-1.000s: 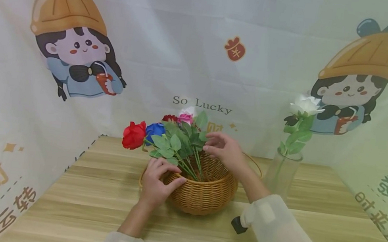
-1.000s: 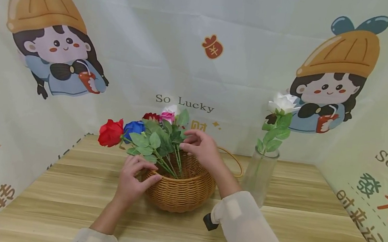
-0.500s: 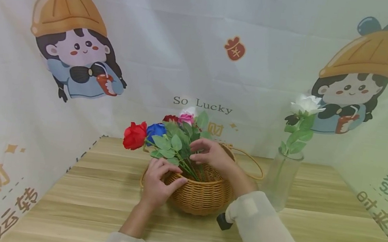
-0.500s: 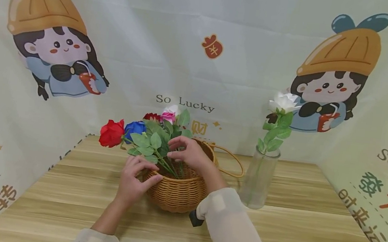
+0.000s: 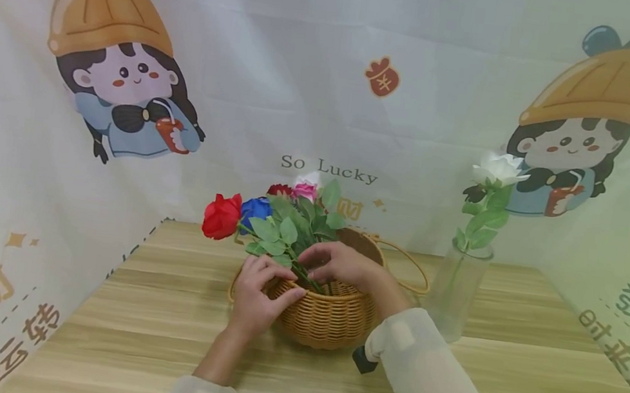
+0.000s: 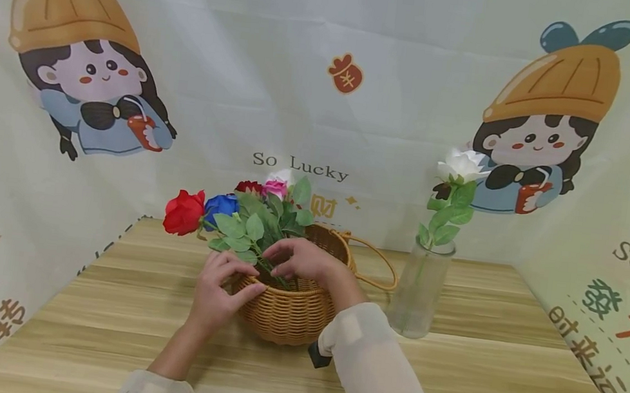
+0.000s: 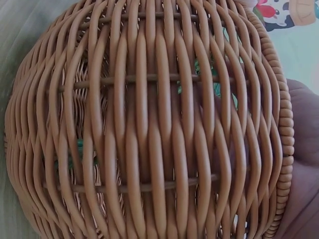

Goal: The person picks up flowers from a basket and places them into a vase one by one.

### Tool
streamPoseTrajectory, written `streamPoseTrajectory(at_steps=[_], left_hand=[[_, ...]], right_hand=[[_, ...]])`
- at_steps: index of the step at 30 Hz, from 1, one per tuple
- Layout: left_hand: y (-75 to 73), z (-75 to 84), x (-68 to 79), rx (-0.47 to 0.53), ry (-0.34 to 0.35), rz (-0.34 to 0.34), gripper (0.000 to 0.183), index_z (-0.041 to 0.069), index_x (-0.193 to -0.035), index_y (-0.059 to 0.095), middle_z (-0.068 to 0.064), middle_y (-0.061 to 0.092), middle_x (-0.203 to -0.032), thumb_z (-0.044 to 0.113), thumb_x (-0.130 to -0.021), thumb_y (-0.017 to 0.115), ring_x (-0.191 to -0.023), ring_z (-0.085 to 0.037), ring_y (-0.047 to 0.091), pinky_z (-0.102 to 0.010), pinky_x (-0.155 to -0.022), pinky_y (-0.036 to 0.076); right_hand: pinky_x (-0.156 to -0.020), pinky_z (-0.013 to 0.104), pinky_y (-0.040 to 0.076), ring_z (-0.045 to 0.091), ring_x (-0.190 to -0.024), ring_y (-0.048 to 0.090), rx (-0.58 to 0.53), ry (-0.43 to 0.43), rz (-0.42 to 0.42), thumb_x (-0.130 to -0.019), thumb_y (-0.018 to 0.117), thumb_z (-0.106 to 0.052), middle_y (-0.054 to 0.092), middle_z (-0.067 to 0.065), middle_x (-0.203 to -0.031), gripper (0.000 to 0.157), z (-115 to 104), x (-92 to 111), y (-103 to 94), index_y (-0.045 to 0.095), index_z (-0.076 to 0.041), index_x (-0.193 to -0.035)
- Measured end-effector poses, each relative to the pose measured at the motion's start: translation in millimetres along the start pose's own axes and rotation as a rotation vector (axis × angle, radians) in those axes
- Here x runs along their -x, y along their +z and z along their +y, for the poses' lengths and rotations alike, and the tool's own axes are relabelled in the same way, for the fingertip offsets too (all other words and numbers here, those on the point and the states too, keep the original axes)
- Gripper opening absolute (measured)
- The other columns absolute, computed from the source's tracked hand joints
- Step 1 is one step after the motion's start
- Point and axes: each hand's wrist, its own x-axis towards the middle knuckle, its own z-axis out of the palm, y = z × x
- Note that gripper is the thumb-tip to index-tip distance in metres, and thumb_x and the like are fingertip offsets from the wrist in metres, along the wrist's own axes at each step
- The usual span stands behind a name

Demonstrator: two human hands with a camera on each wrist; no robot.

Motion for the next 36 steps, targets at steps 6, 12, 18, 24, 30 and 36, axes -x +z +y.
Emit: streamPoseTrajectory(at_steps=[6, 12, 18, 24, 30, 36], left_hand=[[0.0, -0.4, 0.5, -0.004, 0.002, 0.001, 0.019, 0.014, -0.088, 0.079, -0.003, 0.067, -0.089, 0.019, -0.075, 0.091, -0.088, -0.019, 0.05, -0.032, -0.08, 0.04], [-0.1, 1.9, -0.3, -0.002, -0.015, -0.005, 0.019, 0.013, -0.088, 0.078, -0.004, 0.068, -0.091, 0.016, -0.074, 0.091, -0.09, -0.019, 0.05, -0.034, -0.08, 0.04], [-0.2, 3.3, -0.1, -0.006, -0.035, -0.006, 0.02, 0.013, -0.088, 0.078, -0.004, 0.067, -0.09, 0.015, -0.074, 0.091, -0.092, -0.019, 0.051, -0.034, -0.081, 0.041], [0.4, 1.2, -0.1, -0.001, -0.021, 0.003, 0.02, 0.013, -0.088, 0.079, -0.004, 0.067, -0.088, 0.015, -0.073, 0.092, -0.09, -0.019, 0.051, -0.032, -0.08, 0.04], [1.7, -1.5, -0.6, -0.001, 0.019, 0.017, 0.019, 0.013, -0.086, 0.079, -0.004, 0.068, -0.088, 0.021, -0.074, 0.091, -0.088, -0.021, 0.052, -0.029, -0.08, 0.039], [1.6, -1.1, -0.5, 0.002, 0.02, 0.019, 0.019, 0.013, -0.086, 0.078, -0.004, 0.068, -0.088, 0.022, -0.075, 0.091, -0.088, -0.021, 0.052, -0.031, -0.079, 0.04]], right_hand=[[-0.107, 0.044, 0.053, 0.033, -0.137, 0.058, 0.043, 0.005, -0.037, -0.1, 0.064, -0.003, 0.063, 0.016, -0.144, 0.041, -0.6, 0.0, 0.5, 0.062, -0.002, -0.141], [-0.105, 0.043, 0.053, 0.03, -0.131, 0.061, 0.061, -0.007, 0.004, -0.099, 0.064, -0.001, 0.066, 0.015, -0.139, 0.038, 0.3, 0.0, -0.7, 0.065, -0.003, -0.137], [-0.092, 0.041, 0.057, 0.024, -0.109, 0.067, 0.035, -0.015, 0.078, -0.098, 0.064, 0.002, 0.07, 0.016, -0.129, 0.032, 0.0, 1.5, -0.4, 0.068, -0.001, -0.129], [-0.085, 0.037, 0.056, 0.017, -0.093, 0.065, 0.012, -0.03, 0.147, -0.097, 0.065, 0.003, 0.072, 0.018, -0.12, 0.026, -0.6, 2.1, 0.4, 0.069, 0.002, -0.123], [-0.078, 0.034, 0.055, 0.015, -0.085, 0.064, -0.07, -0.01, 0.265, -0.097, 0.067, 0.001, 0.073, 0.014, -0.105, 0.008, -2.1, 4.5, 1.4, 0.069, 0.002, -0.105], [-0.075, 0.034, 0.057, 0.016, -0.083, 0.068, -0.143, 0.013, 0.349, -0.095, 0.072, 0.0, 0.074, 0.011, -0.094, 0.006, 0.9, 2.3, 1.5, 0.065, 0.0, -0.097]])
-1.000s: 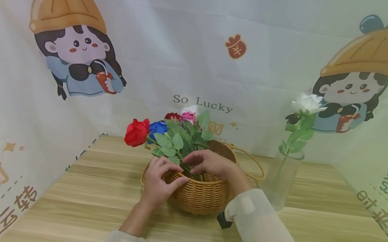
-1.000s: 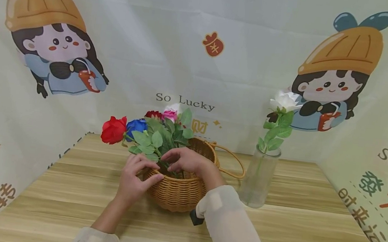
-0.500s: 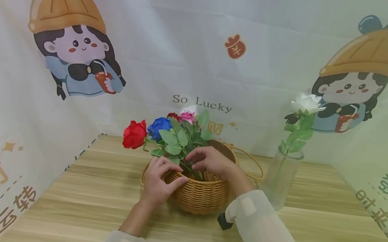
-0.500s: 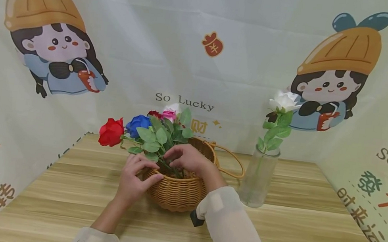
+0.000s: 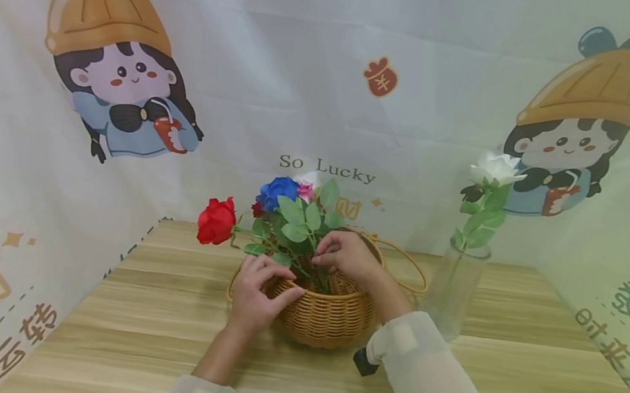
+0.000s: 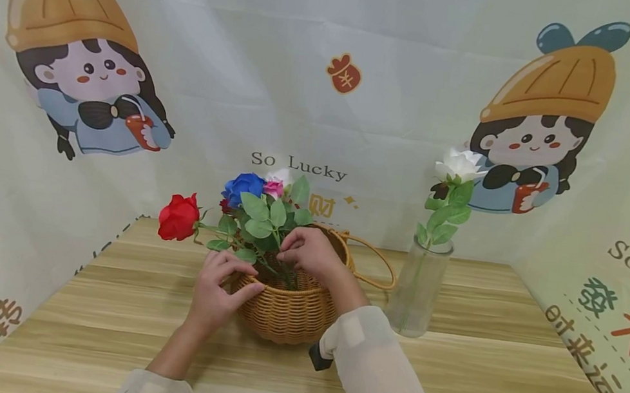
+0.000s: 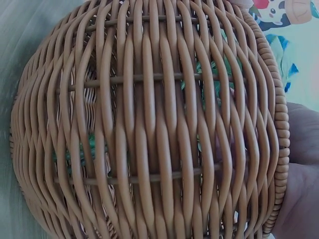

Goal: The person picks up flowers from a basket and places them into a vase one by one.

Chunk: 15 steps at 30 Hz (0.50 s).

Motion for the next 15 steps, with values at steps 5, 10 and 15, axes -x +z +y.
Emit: streamPoseTrajectory(at_steps=[5, 10, 15], left_hand=[[-1.0, 0.9, 0.8, -0.005, -0.01, -0.003, 0.021, 0.013, -0.086, 0.078, -0.004, 0.068, -0.088, 0.013, -0.071, 0.092, -0.089, -0.02, 0.052, -0.031, -0.079, 0.04], [-1.4, 1.1, 0.9, -0.003, -0.015, -0.008, 0.019, 0.013, -0.087, 0.078, -0.003, 0.067, -0.088, 0.018, -0.074, 0.092, -0.089, -0.02, 0.052, -0.03, -0.079, 0.04], [-1.6, 0.6, 0.1, 0.005, -0.008, -0.011, 0.021, 0.012, -0.087, 0.078, -0.004, 0.067, -0.088, 0.028, -0.079, 0.091, -0.089, -0.02, 0.051, -0.03, -0.08, 0.04]], right_hand=[[-0.079, 0.036, 0.058, 0.024, -0.096, 0.073, -0.03, 0.027, 0.001, -0.099, 0.066, 0.0, 0.075, 0.017, -0.103, 0.019, 3.2, -2.2, 0.1, 0.065, 0.004, -0.117], [-0.082, 0.037, 0.06, 0.03, -0.107, 0.073, -0.003, 0.015, -0.008, -0.102, 0.063, -0.002, 0.074, 0.023, -0.116, 0.03, 2.9, -1.0, -0.6, 0.064, 0.007, -0.13], [-0.085, 0.04, 0.061, 0.028, -0.105, 0.072, 0.019, -0.006, 0.027, -0.1, 0.068, -0.005, 0.074, 0.021, -0.117, 0.03, -0.9, 1.5, -0.3, 0.067, 0.004, -0.128]])
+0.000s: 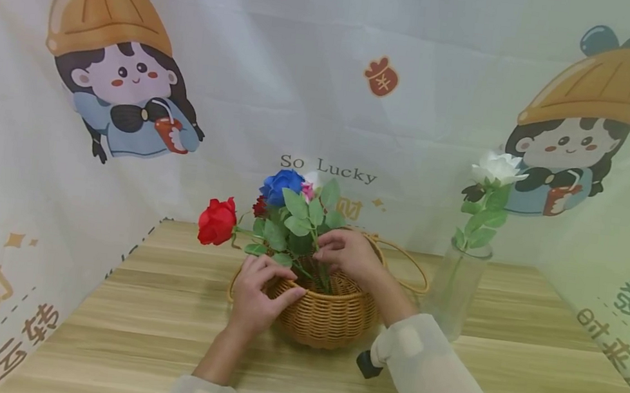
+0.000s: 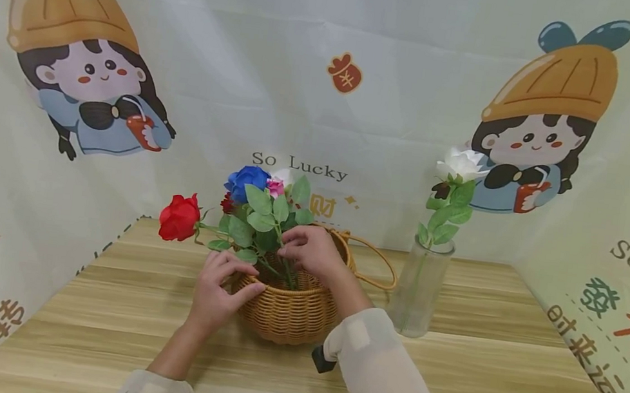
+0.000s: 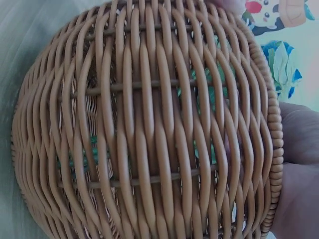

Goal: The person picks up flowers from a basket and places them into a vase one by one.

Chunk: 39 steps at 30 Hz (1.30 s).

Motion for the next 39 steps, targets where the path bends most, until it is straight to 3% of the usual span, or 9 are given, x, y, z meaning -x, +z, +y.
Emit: streamPoseTrajectory(at_steps=[8, 13, 18, 25, 30, 39], left_hand=[[-2.6, -0.2, -0.9, 0.002, -0.006, 0.005, 0.019, 0.012, -0.087, 0.078, -0.004, 0.067, -0.088, 0.017, -0.074, 0.091, -0.089, -0.02, 0.051, -0.026, -0.08, 0.038], [-2.3, -0.7, 0.6, 0.01, -0.013, 0.008, 0.02, 0.012, -0.086, 0.078, -0.003, 0.067, -0.088, 0.014, -0.073, 0.092, -0.089, -0.02, 0.051, -0.025, -0.082, 0.038], [-0.4, -3.8, 2.1, 0.02, 0.002, 0.022, 0.019, 0.013, -0.087, 0.078, -0.002, 0.068, -0.087, 0.012, -0.073, 0.092, -0.088, -0.021, 0.051, -0.025, -0.082, 0.038], [0.2, -4.7, 3.5, 0.015, -0.001, 0.01, 0.019, 0.013, -0.088, 0.079, -0.002, 0.067, -0.088, 0.016, -0.074, 0.092, -0.088, -0.021, 0.051, -0.026, -0.081, 0.039], [0.4, -3.0, 2.7, 0.014, -0.004, 0.008, 0.019, 0.013, -0.087, 0.078, -0.003, 0.067, -0.089, 0.018, -0.075, 0.091, -0.088, -0.02, 0.051, -0.027, -0.081, 0.039], [-1.0, -1.5, 1.8, 0.001, -0.001, 0.015, 0.02, 0.013, -0.087, 0.078, -0.003, 0.067, -0.088, 0.018, -0.073, 0.091, -0.087, -0.02, 0.052, -0.029, -0.079, 0.04]], right_hand=[[-0.086, 0.04, 0.061, 0.026, -0.098, 0.073, 0.039, -0.062, 0.067, -0.099, 0.071, -0.009, 0.075, 0.02, -0.116, 0.032, -8, 5, 1.3, 0.068, 0.002, -0.129], [-0.089, 0.049, 0.06, 0.034, -0.097, 0.073, -0.044, -0.1, 0.121, -0.1, 0.069, -0.007, 0.073, 0.023, -0.12, 0.032, -8, 9, -0.3, 0.066, 0.006, -0.129], [-0.085, 0.042, 0.061, 0.044, -0.103, 0.07, -0.125, -0.147, 0.199, -0.099, 0.068, -0.002, 0.072, 0.028, -0.116, 0.032, -6, 12, -5.5, 0.064, 0.011, -0.128], [-0.077, 0.028, 0.06, 0.024, -0.086, 0.074, -0.152, -0.122, 0.307, -0.098, 0.07, -0.004, 0.073, 0.027, -0.117, 0.034, -3, 18, -17.6, 0.066, 0.009, -0.13], [-0.074, 0.022, 0.058, 0.006, -0.076, 0.068, -0.176, -0.124, 0.4, -0.098, 0.07, -0.005, 0.074, 0.022, -0.114, 0.034, -5, 22, -26.7, 0.067, 0.008, -0.13], [-0.068, 0.019, 0.057, 0.001, -0.069, 0.067, -0.242, -0.188, 0.628, -0.097, 0.071, -0.002, 0.075, 0.005, -0.097, 0.028, -18, 23, -44.0, 0.069, 0.008, -0.124]])
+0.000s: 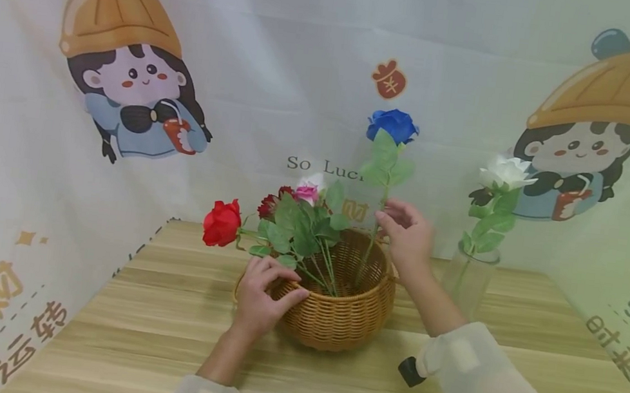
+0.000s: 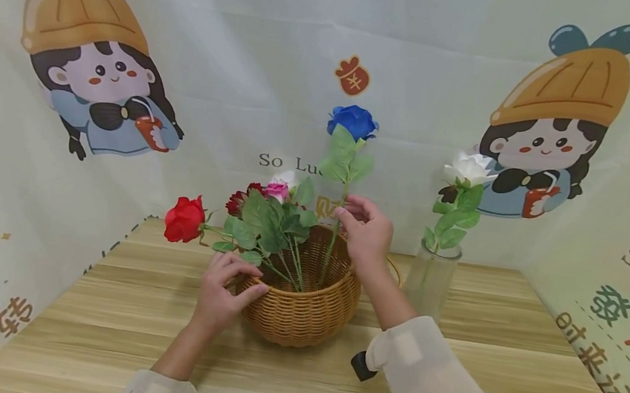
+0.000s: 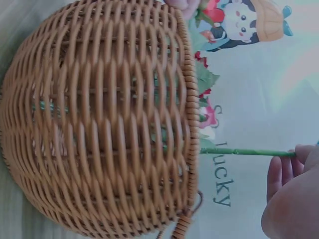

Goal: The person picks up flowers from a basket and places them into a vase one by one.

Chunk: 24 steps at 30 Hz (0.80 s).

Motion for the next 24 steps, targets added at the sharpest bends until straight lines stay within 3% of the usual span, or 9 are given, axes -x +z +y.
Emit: streamPoseTrajectory(at_steps=[5, 12, 18, 24], left_hand=[[-0.2, 0.0, -0.1, -0.01, -0.009, -0.006, 0.02, 0.013, -0.087, 0.078, -0.003, 0.067, -0.089, 0.017, -0.073, 0.092, -0.087, -0.02, 0.052, -0.03, -0.079, 0.041], [-0.9, 2.1, 0.7, -0.006, -0.014, -0.009, 0.02, 0.01, -0.087, 0.078, -0.003, 0.067, -0.089, 0.017, -0.073, 0.091, -0.087, -0.019, 0.051, -0.029, -0.08, 0.04], [-1.6, 3.7, -0.6, -0.002, -0.023, -0.01, 0.02, 0.008, -0.087, 0.078, -0.004, 0.067, -0.089, 0.015, -0.073, 0.091, -0.088, -0.02, 0.052, -0.03, -0.08, 0.04], [-1.1, 2.4, -0.6, -0.001, -0.017, -0.006, 0.019, 0.011, -0.087, 0.078, -0.003, 0.067, -0.088, 0.014, -0.073, 0.091, -0.088, -0.02, 0.052, -0.028, -0.081, 0.04]], right_hand=[[-0.067, 0.016, 0.056, -0.001, -0.07, 0.066, 0.003, -0.054, 0.09, -0.097, 0.071, -0.001, 0.075, 0.004, -0.097, 0.026, -6, -3, -11.1, 0.07, 0.007, -0.122], [-0.068, 0.014, 0.056, -0.004, -0.072, 0.065, -0.012, -0.118, 0.152, -0.096, 0.071, 0.002, 0.071, -0.013, -0.086, 0.026, -12, -8, -28.7, 0.069, 0.01, -0.121], [-0.068, 0.013, 0.055, -0.006, -0.068, 0.064, -0.014, -0.188, 0.222, -0.094, 0.07, 0.004, 0.076, 0.003, -0.089, 0.025, -21, -14, -42.7, 0.07, 0.012, -0.119], [-0.067, 0.013, 0.055, -0.006, -0.066, 0.064, -0.022, -0.237, 0.269, -0.092, 0.07, 0.008, 0.076, -0.003, -0.085, 0.024, -30, -23, -60.5, 0.071, 0.013, -0.115]])
